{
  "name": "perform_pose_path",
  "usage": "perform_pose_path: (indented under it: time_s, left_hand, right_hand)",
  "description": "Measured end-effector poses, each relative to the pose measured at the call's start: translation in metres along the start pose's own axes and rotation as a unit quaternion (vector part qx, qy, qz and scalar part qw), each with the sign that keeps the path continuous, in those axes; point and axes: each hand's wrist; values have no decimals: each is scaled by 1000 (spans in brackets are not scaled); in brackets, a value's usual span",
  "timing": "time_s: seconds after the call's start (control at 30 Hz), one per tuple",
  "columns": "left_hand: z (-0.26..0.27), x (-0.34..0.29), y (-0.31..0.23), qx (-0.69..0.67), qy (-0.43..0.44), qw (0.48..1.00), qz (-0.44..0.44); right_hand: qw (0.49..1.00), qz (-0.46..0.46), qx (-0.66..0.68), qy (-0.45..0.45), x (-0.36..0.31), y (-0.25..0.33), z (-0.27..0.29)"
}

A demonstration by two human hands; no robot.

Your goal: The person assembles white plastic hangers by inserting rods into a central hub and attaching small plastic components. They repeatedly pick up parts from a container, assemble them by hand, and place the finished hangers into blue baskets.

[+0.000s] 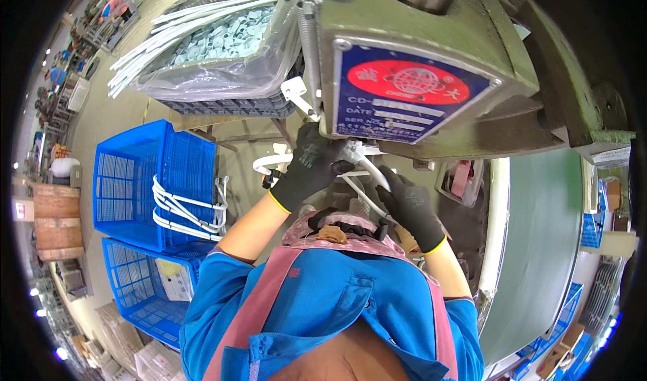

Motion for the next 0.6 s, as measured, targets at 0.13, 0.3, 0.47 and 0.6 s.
perform_pose_path:
  time_s: [0.13, 0.3, 0.47, 0.6]
  left_hand:
    - [13, -19, 20, 103, -46, 993, 43]
    - [19, -16, 30, -74, 94, 983, 143]
    - [19, -6, 41, -81, 86, 990, 72]
    - [11, -9, 51, -96, 61, 993, 34]
  right_hand:
    - [989, -132, -57, -38, -21, -11, 12]
    - [967, -202, -91, -128, -34, -18, -11]
    - [956, -230, -114, -142, -38, -5, -11]
    - [950, -252, -108, -149, -38, 3, -11]
Point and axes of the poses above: each hand's wrist, its own x-axis towards the middle knuckle, its own z-axis out of the back of the hand, y = z × x, and after that the axes turned 3 degrees about -y, right-handed
